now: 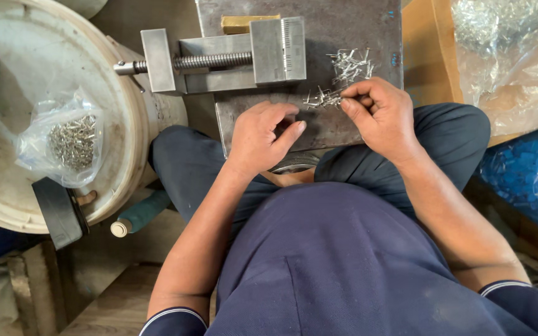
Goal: The person sits on the floor and uses a bench vise to bend small metal pins. They pick up pins from a pile, insert them into the vise jaws, tighten the vise to bend the pins, and then remove them.
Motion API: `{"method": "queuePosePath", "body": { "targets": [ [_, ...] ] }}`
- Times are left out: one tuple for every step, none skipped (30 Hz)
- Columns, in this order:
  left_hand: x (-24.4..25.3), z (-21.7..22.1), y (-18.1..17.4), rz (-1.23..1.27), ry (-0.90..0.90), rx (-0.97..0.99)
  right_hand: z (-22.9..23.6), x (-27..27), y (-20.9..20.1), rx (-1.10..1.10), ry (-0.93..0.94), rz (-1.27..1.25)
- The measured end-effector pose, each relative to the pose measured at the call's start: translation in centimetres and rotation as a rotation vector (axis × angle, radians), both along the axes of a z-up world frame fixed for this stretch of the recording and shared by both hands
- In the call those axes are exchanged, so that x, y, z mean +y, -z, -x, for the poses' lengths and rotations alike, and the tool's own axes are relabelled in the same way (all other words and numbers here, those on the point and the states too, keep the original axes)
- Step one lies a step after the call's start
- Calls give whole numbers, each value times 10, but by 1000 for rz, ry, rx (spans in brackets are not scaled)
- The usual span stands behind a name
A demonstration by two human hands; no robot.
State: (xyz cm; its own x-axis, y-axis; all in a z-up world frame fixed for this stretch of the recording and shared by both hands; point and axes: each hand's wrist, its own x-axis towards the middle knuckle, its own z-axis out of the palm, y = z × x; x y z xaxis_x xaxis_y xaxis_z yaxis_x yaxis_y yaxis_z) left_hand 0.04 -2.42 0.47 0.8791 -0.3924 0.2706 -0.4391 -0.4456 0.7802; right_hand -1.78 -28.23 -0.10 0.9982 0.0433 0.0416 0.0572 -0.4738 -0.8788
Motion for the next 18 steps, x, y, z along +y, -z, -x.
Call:
{"method": "queuePosePath", "body": {
  "targets": [
    [0,-1,0,0,2,-8,0,1,0,8,-8,-43],
    [0,-2,-1,1,4,-15,1,3,1,17,-15,-86],
    [0,-1,-1,2,7,-21,2,5,0,28,-22,-129],
    [-1,0,-2,-8,1,-3,4,7,-1,1,-38,-89],
    [0,0,-4,-20,-5,14,6,11,-2,-29,-54,-52],
    [0,1,-5,-31,-11,30,7,15,-4,-59,-71,-16],
    [2,1,-6,-14,8,0,8,20,-6,-96,-90,30],
    [3,1,-7,3,28,-31,9,26,-7,-134,-110,75],
    [3,0,-8,20,51,-62,8,30,-9,-172,-126,121],
    [4,-1,-8,13,66,-60,7,34,-11,-238,-164,153],
    [4,-2,-6,9,83,-60,6,37,-13,-304,-200,188],
    [5,-2,-5,4,101,-60,5,40,-14,-369,-236,222],
    [6,-1,-3,8,97,-51,4,42,-15,-367,-238,203],
    [6,0,-1,12,93,-41,4,45,-16,-364,-240,184],
    [7,-1,1,18,91,-35,4,47,-16,-364,-240,168],
    [9,0,2,24,91,-20,5,49,-17,-278,-215,104],
    [11,-2,2,33,92,-15,5,52,-19,-199,-188,43],
    [13,-3,2,41,93,-9,4,53,-21,-121,-162,-17]
  ]
}}
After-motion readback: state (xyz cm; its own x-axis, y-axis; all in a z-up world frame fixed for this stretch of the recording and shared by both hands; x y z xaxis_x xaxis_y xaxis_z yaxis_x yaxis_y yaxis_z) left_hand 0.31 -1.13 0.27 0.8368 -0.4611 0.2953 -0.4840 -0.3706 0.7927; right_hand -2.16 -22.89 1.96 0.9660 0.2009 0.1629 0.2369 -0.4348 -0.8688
